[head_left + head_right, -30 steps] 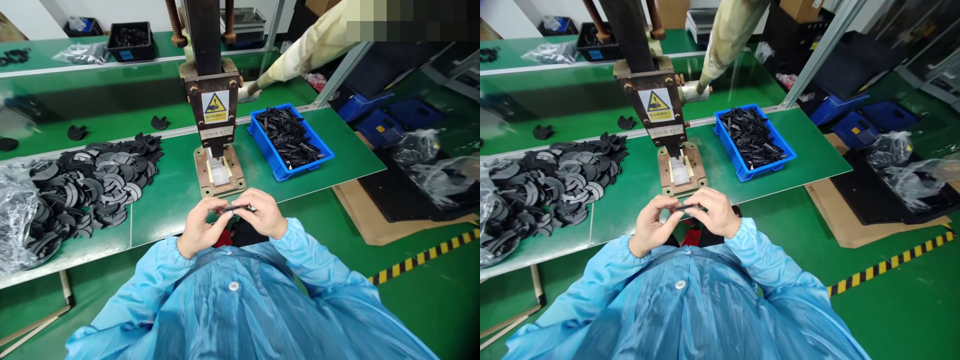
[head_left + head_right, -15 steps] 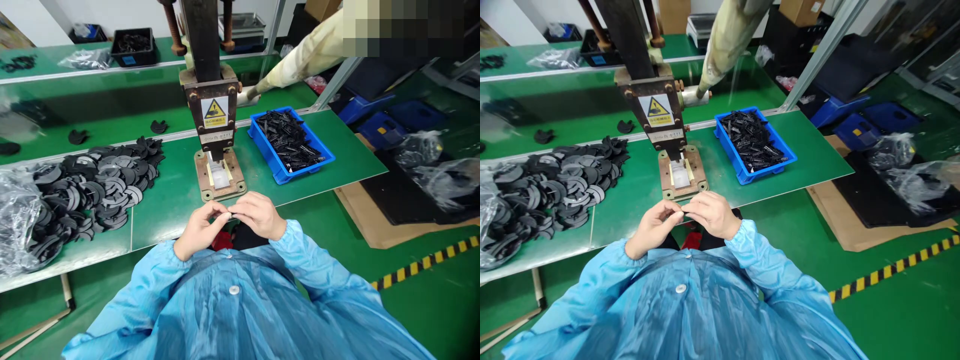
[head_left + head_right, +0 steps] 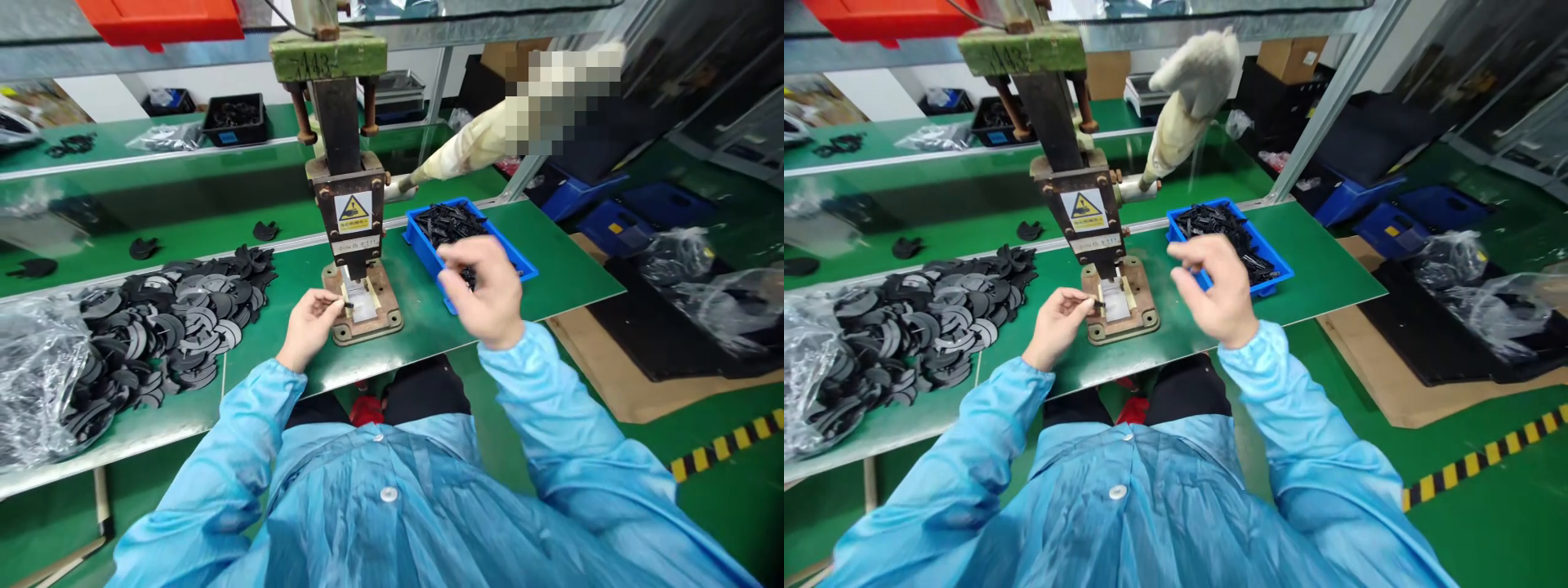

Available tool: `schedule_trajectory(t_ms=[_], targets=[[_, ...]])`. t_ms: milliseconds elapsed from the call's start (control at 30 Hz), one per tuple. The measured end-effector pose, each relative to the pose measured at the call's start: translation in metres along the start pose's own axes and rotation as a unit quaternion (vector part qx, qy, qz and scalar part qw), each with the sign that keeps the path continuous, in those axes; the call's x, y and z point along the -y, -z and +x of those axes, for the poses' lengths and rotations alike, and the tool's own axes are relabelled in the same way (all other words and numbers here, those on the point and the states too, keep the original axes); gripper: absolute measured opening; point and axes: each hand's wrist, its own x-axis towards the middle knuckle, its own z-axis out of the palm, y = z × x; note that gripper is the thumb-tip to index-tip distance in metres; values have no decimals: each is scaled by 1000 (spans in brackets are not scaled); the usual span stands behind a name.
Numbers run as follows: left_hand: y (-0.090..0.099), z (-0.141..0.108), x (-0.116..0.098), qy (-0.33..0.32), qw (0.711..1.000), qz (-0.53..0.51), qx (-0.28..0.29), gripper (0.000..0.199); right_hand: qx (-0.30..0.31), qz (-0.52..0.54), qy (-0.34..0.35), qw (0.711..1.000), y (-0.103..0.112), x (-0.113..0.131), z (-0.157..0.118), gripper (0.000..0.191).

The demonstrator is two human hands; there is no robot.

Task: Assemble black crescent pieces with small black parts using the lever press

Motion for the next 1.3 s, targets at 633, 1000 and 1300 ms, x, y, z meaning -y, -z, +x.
schedule_trajectory(t_ms=[633,1000,1300], targets=[[3,41,10,-231,900,354,105,24,27,146,96,984,21,59,72,33],[2,39,7,-219,908,340,107,24,-88,97,77,988,-34,18,-27,27],[82,48,0,-151,878,453,29,28,-132,150,66,978,-39,11,-26,14]])
